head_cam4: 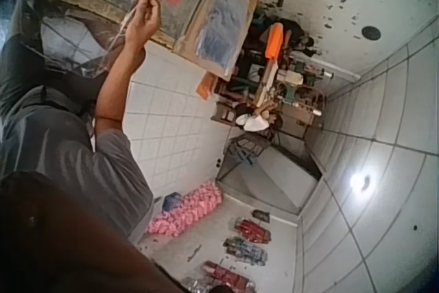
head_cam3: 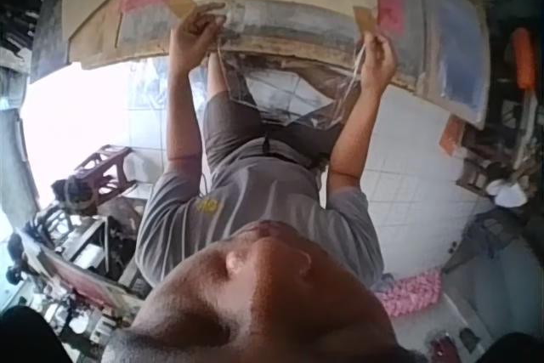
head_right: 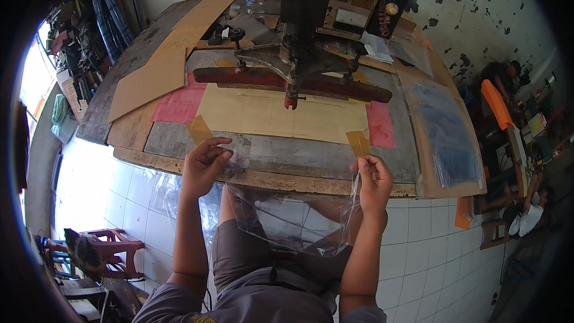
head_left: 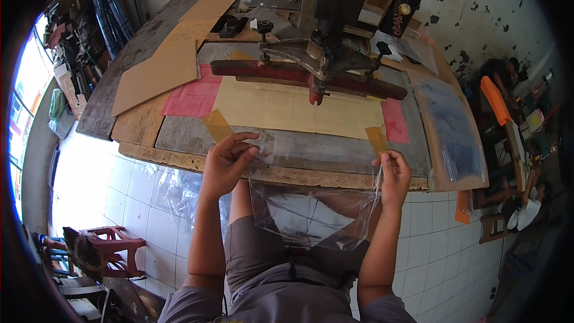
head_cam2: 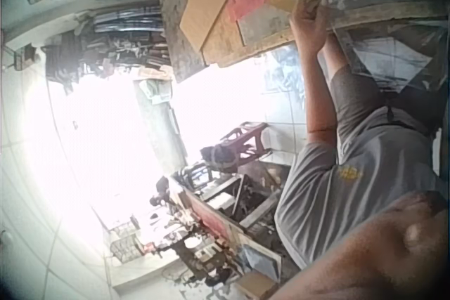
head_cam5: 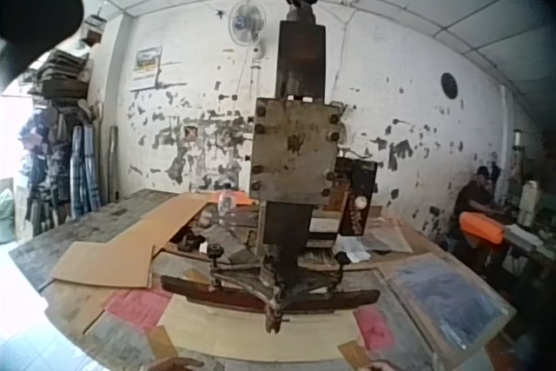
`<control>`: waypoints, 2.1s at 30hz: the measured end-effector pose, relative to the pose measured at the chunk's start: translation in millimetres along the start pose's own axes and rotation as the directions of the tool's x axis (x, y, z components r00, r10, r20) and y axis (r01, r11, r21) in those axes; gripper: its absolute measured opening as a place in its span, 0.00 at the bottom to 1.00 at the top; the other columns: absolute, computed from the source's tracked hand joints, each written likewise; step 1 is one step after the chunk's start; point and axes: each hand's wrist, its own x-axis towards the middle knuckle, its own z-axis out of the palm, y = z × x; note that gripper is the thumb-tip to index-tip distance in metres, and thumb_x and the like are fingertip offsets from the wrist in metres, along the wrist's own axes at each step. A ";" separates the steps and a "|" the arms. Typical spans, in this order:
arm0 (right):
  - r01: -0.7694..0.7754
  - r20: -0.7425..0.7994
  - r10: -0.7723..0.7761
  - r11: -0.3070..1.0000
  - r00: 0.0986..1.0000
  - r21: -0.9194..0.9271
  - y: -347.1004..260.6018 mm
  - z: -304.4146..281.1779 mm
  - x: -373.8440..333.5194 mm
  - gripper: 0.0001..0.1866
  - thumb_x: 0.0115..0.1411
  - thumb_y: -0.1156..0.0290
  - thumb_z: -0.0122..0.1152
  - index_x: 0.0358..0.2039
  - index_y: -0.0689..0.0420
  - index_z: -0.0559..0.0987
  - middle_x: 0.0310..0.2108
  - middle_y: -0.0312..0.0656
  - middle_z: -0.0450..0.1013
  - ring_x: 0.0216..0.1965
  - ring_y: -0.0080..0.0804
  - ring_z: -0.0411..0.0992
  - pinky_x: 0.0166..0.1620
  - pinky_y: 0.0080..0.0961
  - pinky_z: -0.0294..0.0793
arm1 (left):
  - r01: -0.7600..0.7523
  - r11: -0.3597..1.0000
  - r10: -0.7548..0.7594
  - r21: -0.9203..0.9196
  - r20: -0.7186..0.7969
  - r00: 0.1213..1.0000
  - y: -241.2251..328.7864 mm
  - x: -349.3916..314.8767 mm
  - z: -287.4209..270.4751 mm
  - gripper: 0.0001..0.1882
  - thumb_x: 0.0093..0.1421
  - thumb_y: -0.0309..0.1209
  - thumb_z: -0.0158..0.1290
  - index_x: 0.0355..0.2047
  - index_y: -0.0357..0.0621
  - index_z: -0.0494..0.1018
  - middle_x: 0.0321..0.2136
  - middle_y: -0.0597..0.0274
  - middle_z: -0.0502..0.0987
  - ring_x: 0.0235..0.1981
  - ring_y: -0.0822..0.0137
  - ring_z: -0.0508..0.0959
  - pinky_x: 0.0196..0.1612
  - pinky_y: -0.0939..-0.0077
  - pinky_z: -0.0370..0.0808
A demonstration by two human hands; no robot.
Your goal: The person positions a plastic sheet on a wooden workbench, secures it with pieces of tape, and uses a foot-pedal-operated press machine to apply heat or pressure to the material.
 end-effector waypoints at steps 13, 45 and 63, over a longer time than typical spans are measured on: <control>-0.013 0.125 0.009 0.999 0.992 0.032 -8.0 -3.4 -1.4 0.07 0.68 0.71 0.60 0.37 0.63 0.80 0.31 0.38 0.79 0.35 0.22 0.76 0.43 0.23 0.74 | 0.046 0.997 -0.049 -0.061 -0.054 0.997 -3.9 -0.1 1.3 0.15 0.65 0.22 0.58 0.53 0.36 0.76 0.32 0.66 0.84 0.35 0.84 0.76 0.38 0.87 0.71; 0.053 0.141 -0.054 0.998 0.988 0.016 -0.2 -7.6 -1.4 0.06 0.65 0.73 0.64 0.37 0.63 0.80 0.34 0.38 0.78 0.36 0.23 0.75 0.44 0.22 0.74 | 0.034 0.998 -0.038 -0.057 -0.065 0.997 -5.2 -0.1 1.6 0.16 0.64 0.22 0.59 0.52 0.37 0.76 0.31 0.66 0.84 0.29 0.85 0.73 0.32 0.88 0.67; 0.089 0.128 -0.080 0.994 0.989 -0.065 -1.4 -7.8 -4.0 0.12 0.69 0.67 0.62 0.33 0.64 0.80 0.29 0.37 0.77 0.33 0.22 0.75 0.41 0.22 0.73 | 0.037 0.999 -0.036 0.012 -0.027 0.999 -1.5 -0.2 -0.3 0.15 0.67 0.21 0.56 0.53 0.32 0.74 0.34 0.56 0.85 0.36 0.70 0.85 0.40 0.79 0.78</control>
